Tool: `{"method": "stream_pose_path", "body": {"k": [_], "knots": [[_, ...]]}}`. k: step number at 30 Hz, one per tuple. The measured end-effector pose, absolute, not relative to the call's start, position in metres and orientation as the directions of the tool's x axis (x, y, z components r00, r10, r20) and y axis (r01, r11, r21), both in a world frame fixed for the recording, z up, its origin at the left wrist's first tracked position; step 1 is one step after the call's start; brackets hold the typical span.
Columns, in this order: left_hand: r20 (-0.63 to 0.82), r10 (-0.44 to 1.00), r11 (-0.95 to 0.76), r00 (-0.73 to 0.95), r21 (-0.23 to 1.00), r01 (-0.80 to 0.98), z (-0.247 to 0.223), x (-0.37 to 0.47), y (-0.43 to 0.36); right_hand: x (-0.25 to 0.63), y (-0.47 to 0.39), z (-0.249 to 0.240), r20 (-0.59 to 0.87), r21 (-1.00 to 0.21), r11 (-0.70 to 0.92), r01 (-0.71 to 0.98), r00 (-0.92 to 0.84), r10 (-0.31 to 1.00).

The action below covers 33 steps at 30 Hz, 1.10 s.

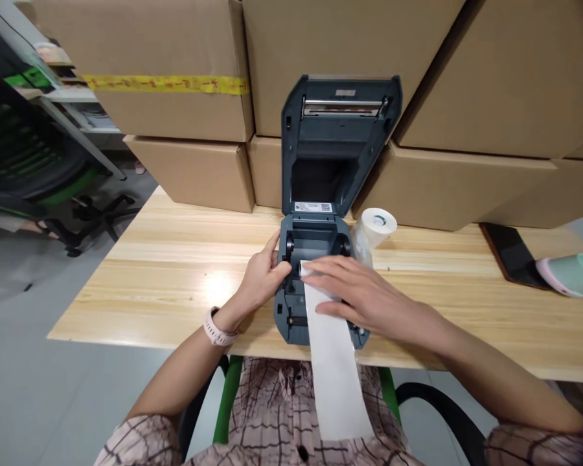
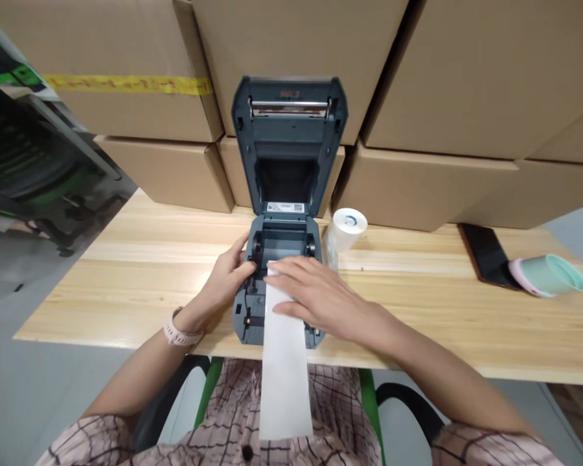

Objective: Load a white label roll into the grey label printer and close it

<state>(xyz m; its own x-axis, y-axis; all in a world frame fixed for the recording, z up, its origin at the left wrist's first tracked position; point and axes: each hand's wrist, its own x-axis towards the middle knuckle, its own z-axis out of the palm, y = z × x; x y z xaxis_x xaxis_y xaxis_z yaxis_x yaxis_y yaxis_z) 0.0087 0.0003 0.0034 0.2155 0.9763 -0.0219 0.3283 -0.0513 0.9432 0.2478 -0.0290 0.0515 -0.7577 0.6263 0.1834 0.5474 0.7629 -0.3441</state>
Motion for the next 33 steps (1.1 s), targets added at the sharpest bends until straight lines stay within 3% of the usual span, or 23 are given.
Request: {"method": "stream_pose_path", "body": {"k": [9, 18, 30, 33], "knots": [[-0.03, 0.981, -0.034, 0.193, 0.947, 0.32, 0.002, 0.009, 0.001, 0.252, -0.096, 0.038, 0.35, -0.229, 0.778, 0.585, -0.696, 0.626], [-0.036, 0.983, -0.024, 0.181, 0.947, 0.321, 0.003, 0.008, 0.0, 0.233, -0.108, 0.022, 0.509, -0.202, 0.773, 0.602, -0.61, 0.608], [0.004, 0.978, -0.073, 0.209, 0.943, 0.326, -0.003, 0.006, 0.002, 0.223, -0.115, 0.019, 0.528, -0.251, 0.765, 0.593, -0.578, 0.622], [0.129, 0.982, -0.175, 0.135, 0.89, 0.42, 0.001, 0.005, -0.002, 0.236, -0.115, 0.034, 0.461, -0.325, 0.817, 0.476, -0.675, 0.576]]}}
